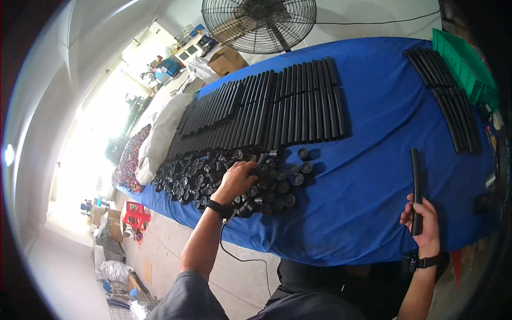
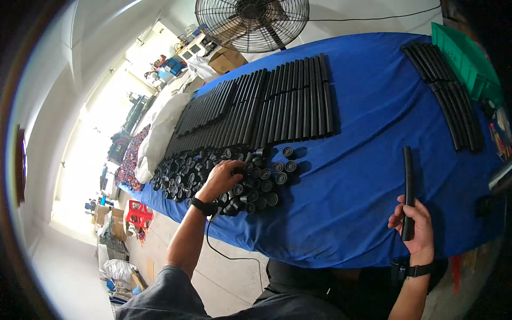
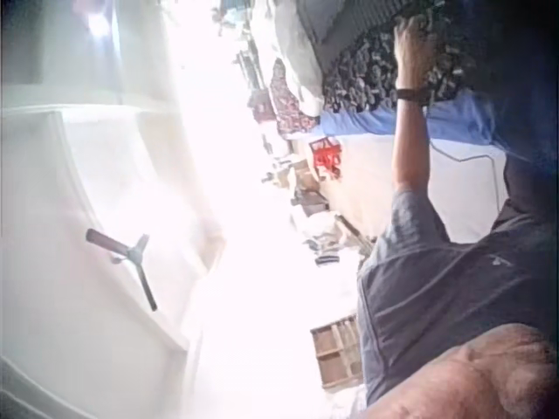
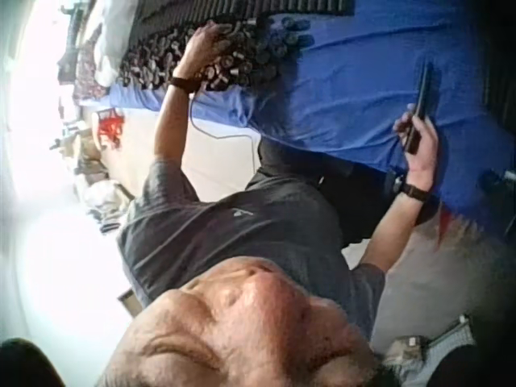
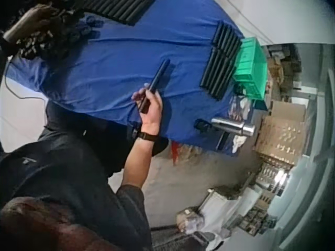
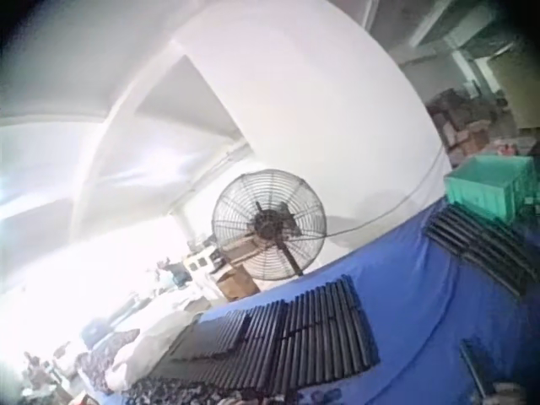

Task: The person repeatedly picks up a black cylindrical cap and a black corrugated tube from a table covered with a blue cloth. They insert the cap into one end of the tube and place the assembled unit onto a growing pile of similar items. The process is repeated multiple times throughout the clip.

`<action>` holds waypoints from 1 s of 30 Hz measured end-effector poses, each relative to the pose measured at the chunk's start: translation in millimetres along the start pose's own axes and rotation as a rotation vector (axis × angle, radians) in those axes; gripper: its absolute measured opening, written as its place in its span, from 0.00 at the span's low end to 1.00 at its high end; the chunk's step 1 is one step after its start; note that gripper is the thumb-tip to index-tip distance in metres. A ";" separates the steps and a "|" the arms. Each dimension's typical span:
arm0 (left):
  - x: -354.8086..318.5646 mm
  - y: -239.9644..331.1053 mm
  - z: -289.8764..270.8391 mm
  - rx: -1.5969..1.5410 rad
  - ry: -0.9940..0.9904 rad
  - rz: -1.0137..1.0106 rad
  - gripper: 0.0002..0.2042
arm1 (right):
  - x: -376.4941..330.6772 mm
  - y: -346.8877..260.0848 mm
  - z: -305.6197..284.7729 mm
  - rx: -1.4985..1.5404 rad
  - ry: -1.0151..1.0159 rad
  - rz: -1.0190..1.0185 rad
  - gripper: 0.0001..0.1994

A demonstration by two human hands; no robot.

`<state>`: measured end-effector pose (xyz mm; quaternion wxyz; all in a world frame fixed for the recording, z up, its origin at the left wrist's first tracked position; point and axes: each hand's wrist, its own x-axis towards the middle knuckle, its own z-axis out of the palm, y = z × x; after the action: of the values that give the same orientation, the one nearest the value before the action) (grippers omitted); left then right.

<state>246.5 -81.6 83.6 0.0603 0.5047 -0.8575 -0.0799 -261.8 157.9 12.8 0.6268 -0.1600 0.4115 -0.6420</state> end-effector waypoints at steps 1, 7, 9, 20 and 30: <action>-0.4 -2.0 -1.0 -0.008 -0.012 -0.005 0.21 | 1.0 0.5 1.6 0.006 -0.010 0.004 0.13; 8.7 35.0 -32.5 -0.593 0.269 -0.110 0.21 | 0.4 0.2 5.7 -0.011 -0.012 -0.001 0.14; 13.1 69.2 -43.9 -1.070 0.348 -0.128 0.21 | 1.1 -0.6 4.7 -0.015 -0.009 -0.003 0.14; 66.0 240.1 102.8 -2.418 -0.667 -0.007 0.06 | 5.3 4.5 11.5 -0.006 -0.031 0.018 0.18; 94.1 263.8 136.6 -2.098 -0.768 0.054 0.20 | 0.1 -8.5 1.7 -0.294 -0.051 0.099 0.22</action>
<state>-49.9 -27.4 4.1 0.1891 0.1269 -0.3374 -0.9134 -266.2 156.1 20.0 0.6378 -0.2456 0.4925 -0.5388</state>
